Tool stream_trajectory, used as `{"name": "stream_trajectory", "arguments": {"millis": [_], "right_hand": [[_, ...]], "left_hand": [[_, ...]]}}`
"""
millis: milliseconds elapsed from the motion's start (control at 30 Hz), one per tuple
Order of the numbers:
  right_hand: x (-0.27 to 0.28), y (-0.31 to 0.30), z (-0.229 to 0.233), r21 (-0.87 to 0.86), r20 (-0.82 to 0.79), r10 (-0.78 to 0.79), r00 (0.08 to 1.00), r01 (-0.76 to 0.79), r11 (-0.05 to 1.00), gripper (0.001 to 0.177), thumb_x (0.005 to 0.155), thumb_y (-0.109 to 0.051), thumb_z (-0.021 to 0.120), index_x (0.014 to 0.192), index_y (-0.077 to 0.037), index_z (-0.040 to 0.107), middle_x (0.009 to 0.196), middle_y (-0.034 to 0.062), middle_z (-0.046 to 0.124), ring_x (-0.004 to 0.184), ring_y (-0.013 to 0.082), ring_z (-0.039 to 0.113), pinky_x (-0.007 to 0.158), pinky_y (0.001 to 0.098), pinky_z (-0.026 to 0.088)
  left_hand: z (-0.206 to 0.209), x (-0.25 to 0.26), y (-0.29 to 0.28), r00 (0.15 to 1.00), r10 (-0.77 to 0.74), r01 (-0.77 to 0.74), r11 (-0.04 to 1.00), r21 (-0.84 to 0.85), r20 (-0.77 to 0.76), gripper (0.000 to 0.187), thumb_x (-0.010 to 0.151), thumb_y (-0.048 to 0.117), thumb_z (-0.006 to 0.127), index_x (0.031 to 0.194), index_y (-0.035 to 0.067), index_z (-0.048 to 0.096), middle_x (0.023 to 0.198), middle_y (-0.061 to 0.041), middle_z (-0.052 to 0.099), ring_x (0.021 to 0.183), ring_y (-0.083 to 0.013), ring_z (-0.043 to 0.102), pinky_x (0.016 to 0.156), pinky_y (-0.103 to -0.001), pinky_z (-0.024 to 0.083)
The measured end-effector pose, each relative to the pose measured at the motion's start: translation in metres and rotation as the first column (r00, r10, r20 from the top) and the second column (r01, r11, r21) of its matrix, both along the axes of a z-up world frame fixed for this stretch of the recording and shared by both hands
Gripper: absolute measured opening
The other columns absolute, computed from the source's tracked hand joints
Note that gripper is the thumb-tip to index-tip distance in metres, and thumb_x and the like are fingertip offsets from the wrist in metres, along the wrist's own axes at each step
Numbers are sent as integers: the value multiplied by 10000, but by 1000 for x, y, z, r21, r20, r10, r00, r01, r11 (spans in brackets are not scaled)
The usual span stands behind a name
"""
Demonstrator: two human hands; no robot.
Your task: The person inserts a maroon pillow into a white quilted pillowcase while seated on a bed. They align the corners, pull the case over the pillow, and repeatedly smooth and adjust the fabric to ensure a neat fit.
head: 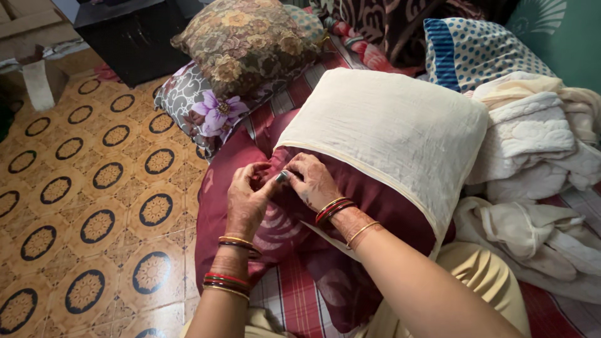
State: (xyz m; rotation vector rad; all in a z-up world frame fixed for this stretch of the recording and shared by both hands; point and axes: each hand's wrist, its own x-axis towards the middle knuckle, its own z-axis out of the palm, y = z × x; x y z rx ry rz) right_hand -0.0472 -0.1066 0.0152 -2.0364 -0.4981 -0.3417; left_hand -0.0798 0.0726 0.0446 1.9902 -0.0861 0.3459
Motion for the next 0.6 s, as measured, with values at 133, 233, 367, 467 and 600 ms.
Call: {"name": "stream_trajectory", "arguments": {"millis": [133, 233, 367, 467, 600], "right_hand": [[-2, 0, 3, 28, -34, 13, 999, -12, 1000, 169, 863, -162, 735, 987, -47, 734, 1028, 116, 684, 1029, 285, 661, 913, 391, 527], [-4, 3, 5, 9, -25, 59, 998, -59, 998, 228, 813, -154, 763, 1015, -54, 728, 1056, 109, 677, 1053, 284, 653, 931, 387, 528], [-4, 1, 7, -33, -5, 96, 995, -96, 995, 250, 815, -163, 783, 1039, -69, 725, 1085, 98, 675, 1079, 279, 652, 952, 383, 528], [-6, -2, 7, 2, -71, 93, 993, -93, 996, 235, 825, -171, 767, 1037, -78, 728, 1092, 87, 679, 1082, 267, 665, 965, 377, 529], [-7, -2, 9, -8, -52, 114, 992, -115, 993, 216, 844, -180, 752, 1035, -84, 729, 1092, 87, 675, 1088, 268, 663, 962, 378, 533]], "left_hand": [[-34, 3, 16, 972, 136, -174, 964, 200, 194, 457, 751, 133, 859, 1166, -2, 723, 1119, -171, 646, 992, -251, 656, 819, -357, 549], [-67, 17, 34, 981, 167, -168, 986, -2, -98, 355, 780, 155, 837, 1092, 20, 739, 938, 4, 741, 849, -134, 711, 761, -290, 555], [-99, 28, 62, 944, 85, -132, 983, -129, -320, 198, 890, 207, 790, 928, 13, 779, 694, 18, 662, 605, -92, 548, 550, -270, 443], [-110, 31, 80, 918, -16, -87, 967, -240, -396, 233, 928, 249, 763, 869, 25, 738, 647, 27, 589, 530, -75, 488, 488, -257, 411], [-119, 38, 96, 885, -108, -51, 944, -326, -453, 236, 958, 274, 698, 856, 62, 718, 624, 25, 568, 496, -76, 477, 471, -254, 424]]}}
